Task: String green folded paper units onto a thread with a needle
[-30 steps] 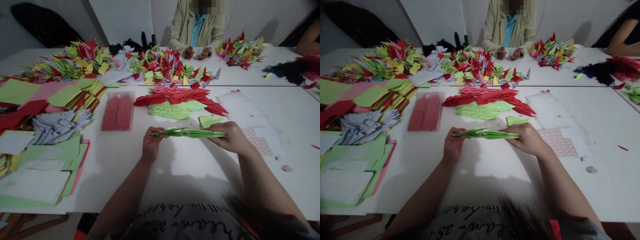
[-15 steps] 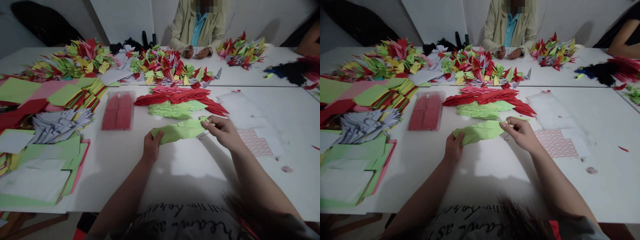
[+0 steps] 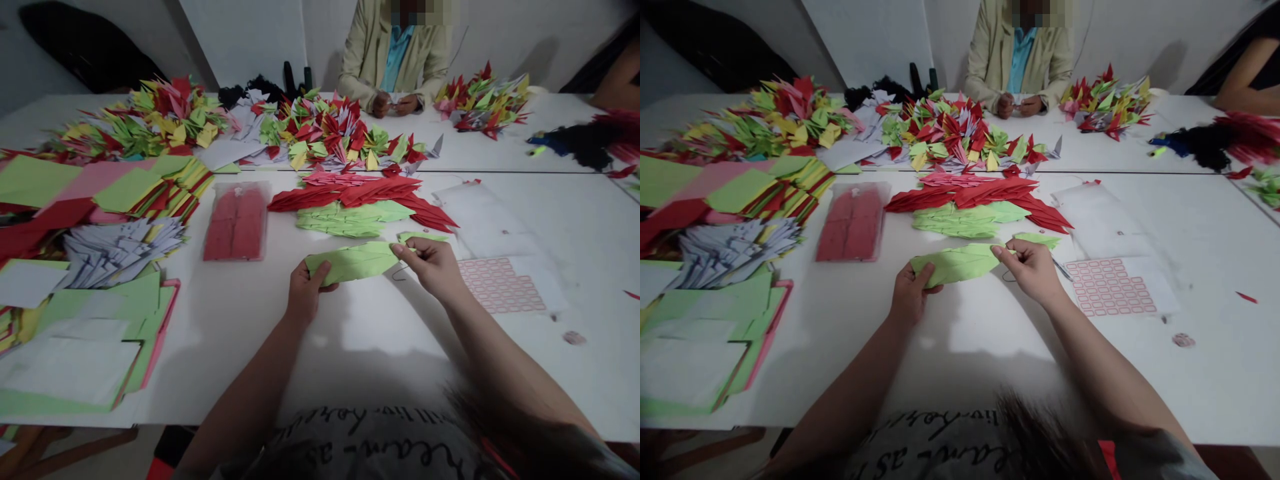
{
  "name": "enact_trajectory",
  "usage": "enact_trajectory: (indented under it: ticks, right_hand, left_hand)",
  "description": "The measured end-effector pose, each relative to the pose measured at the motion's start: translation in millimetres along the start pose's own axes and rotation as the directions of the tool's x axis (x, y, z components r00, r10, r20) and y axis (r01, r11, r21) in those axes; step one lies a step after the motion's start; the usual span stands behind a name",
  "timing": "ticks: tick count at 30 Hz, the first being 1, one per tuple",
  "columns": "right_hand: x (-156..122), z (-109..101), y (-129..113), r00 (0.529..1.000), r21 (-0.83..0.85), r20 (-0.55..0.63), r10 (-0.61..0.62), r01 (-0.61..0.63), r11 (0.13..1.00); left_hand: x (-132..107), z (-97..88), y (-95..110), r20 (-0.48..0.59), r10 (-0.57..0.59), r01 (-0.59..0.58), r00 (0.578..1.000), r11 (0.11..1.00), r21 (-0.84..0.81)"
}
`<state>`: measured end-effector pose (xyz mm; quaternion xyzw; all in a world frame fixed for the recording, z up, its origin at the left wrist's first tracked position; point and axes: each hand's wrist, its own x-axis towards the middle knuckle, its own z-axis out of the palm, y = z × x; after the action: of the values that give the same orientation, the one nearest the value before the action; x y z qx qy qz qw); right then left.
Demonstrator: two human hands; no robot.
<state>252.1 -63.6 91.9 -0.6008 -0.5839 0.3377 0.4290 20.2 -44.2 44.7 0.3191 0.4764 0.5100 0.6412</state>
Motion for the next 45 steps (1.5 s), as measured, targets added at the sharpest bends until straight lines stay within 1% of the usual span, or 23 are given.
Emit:
enact_trajectory:
  ticks: [5, 11, 13, 15, 18, 19, 21, 25, 28, 31, 34, 38, 40, 41, 42, 43, 44, 45]
  right_hand:
    - [1, -1, 1, 1.0, -0.001, -0.019, 0.007, -0.007, 1.0]
    - [-1, 5, 3, 1.0, 0.011, -0.017, 0.015, -0.015, 1.0]
    - [-1, 4, 3, 1.0, 0.013, 0.02, 0.017, -0.017, 1.0]
    - [1, -1, 3, 0.995, 0.019, 0.101, 0.015, -0.017, 1.0]
    - [5, -14, 2, 0.975, 0.019, 0.22, 0.009, -0.014, 1.0]
    - [6, -18, 1, 0.971, 0.011, 0.238, 0.009, -0.012, 1.0]
    - [7, -27, -2, 0.971, -0.016, 0.238, 0.014, -0.01, 1.0]
    - [5, -42, -6, 0.99, -0.048, 0.144, 0.002, 0.005, 0.999]
    - [5, -54, -3, 1.0, 0.029, 0.004, 0.021, -0.021, 0.999]
    - [6, -64, 0, 0.988, 0.156, -0.151, 0.04, -0.016, 0.988]
    - [6, -68, -1, 0.971, 0.187, -0.237, 0.026, 0.02, 0.982]
    - [5, -72, -2, 0.955, 0.088, -0.297, -0.018, 0.046, 0.995]
    - [4, -76, -1, 0.956, 0.02, -0.291, -0.031, 0.038, 0.999]
    - [4, -78, 1, 0.961, -0.045, -0.273, -0.033, 0.021, 0.999]
    - [5, -81, 2, 0.967, -0.147, -0.25, -0.045, 0.008, 0.989]
    - [5, -82, 3, 0.972, -0.284, -0.224, -0.078, 0.011, 0.959]
    - [6, -84, 4, 0.972, -0.432, -0.194, -0.133, 0.037, 0.901]
    - [7, -83, 4, 0.968, -0.561, -0.148, -0.203, 0.087, 0.824]
  left_hand:
    - [3, -3.4, -2, -0.003, 0.029, -0.029, 1.0, 1.0, -0.005]
    - [2, -3.2, -4, 0.013, 0.014, -0.014, 1.0, 1.0, 0.001]
    - [3, -3.1, -4, 0.009, 0.008, -0.008, 1.0, 1.0, -0.008]
    - [4, -3.1, -3, -0.009, 0.001, -0.001, 1.0, 1.0, -0.023]
    - [6, -3.7, -1, -0.042, -0.015, 0.013, 0.999, 0.998, -0.058]
    - [6, -4.1, 0, -0.051, -0.019, 0.015, 0.999, 0.997, -0.071]
    - [7, -5.3, 1, -0.063, -0.023, 0.018, 0.998, 0.996, -0.09]
    - [9, -8.1, 3, -0.078, -0.032, 0.022, 0.996, 0.992, -0.124]
    - [10, -8.9, 5, -0.081, -0.036, 0.024, 0.996, 0.989, -0.146]
    - [9, -8.1, 7, -0.085, -0.035, 0.022, 0.996, 0.988, -0.154]
    - [7, -6.4, 7, -0.077, -0.036, 0.025, 0.996, 0.99, -0.141]
    - [7, -5.5, 5, -0.084, -0.033, 0.022, 0.996, 0.992, -0.127]
    - [7, -5.7, 5, -0.097, -0.02, 0.008, 0.995, 0.992, -0.125]
    - [7, -6.0, 5, -0.103, -0.013, 0.001, 0.995, 0.992, -0.123]
    - [7, -6.2, 5, -0.109, -0.006, -0.007, 0.994, 0.993, -0.116]
    - [7, -6.5, 4, -0.112, 0.002, -0.013, 0.994, 0.994, -0.105]
    - [7, -6.6, 4, -0.11, 0.007, -0.017, 0.994, 0.996, -0.09]
    - [7, -6.6, 4, -0.107, 0.011, -0.019, 0.994, 0.997, -0.076]
